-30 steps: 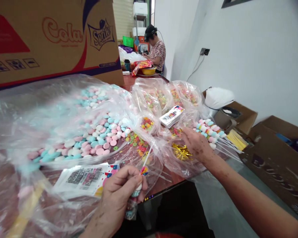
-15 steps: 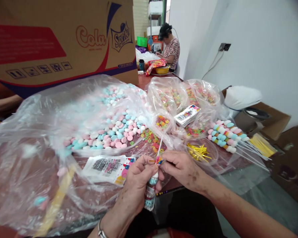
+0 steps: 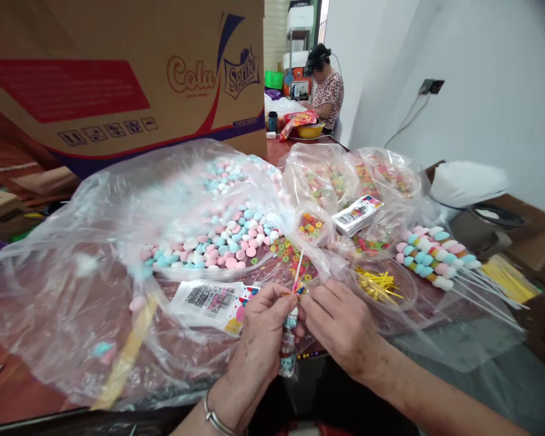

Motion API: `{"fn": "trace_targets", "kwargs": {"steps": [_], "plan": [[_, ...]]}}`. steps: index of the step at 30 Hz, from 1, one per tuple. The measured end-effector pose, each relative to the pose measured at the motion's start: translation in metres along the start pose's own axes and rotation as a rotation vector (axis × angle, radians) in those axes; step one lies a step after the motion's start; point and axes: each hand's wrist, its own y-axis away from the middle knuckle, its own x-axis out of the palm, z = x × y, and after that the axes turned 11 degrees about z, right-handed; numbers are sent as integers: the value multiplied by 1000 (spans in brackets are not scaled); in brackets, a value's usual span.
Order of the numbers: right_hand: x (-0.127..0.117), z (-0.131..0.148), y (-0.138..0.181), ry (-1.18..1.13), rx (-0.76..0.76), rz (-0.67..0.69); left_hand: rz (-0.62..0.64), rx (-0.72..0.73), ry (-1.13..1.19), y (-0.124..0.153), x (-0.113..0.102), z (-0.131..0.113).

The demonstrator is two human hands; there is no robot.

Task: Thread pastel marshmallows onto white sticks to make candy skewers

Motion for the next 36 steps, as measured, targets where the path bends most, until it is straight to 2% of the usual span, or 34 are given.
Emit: {"fn": "trace_targets", "kwargs": {"steps": [2, 4, 9, 11, 14, 18, 20, 22, 24, 26, 28, 30, 31, 32, 34, 36], "plan": [[-2, -4, 1, 76, -150, -21, 22, -55, -39, -1, -2, -1], [-7, -11, -1, 36, -274, 14, 94, -133, -86, -2, -7, -5], [-24, -22, -8, -172, -442, 324, 500, -363, -355, 0, -17, -24], [-32, -20, -10, -209, -503, 422, 609, -467, -455, 0, -19, -30], [-44, -14, -10, -239, -541, 501, 698, -587, -464, -1, -21, -34], [-45, -4, -3, -111, -470, 494, 724, -612, -493, 0, -21, -38], [-36, 2, 1, 19, -358, 438, 643, -547, -626, 3, -18, -38], [-25, 8, 2, 140, -214, 351, 475, -324, -928, 4, -14, -34], [-13, 8, -2, 198, -78, 242, 234, 74, -1296, 1, -10, -25], [-3, 3, -12, 185, 46, 104, 8, 535, -1512, -2, -8, -15], [1, -4, -24, 82, 157, -53, -130, 932, -1534, -3, -8, -5], [0, -8, -34, -137, 280, -187, -145, 1164, -1476, 2, -8, 1], [-2, -8, -38, -290, 334, -225, -93, 1178, -1432, 6, -8, 3], [-5, -5, -40, -451, 382, -243, -15, 1112, -1358, 10, -7, 4], [-13, 5, -42, -717, 434, -224, 112, 788, -1058, 16, -4, 1], [-18, 18, -41, -839, 409, -181, 79, 468, -616, 16, -1, -11]]}}
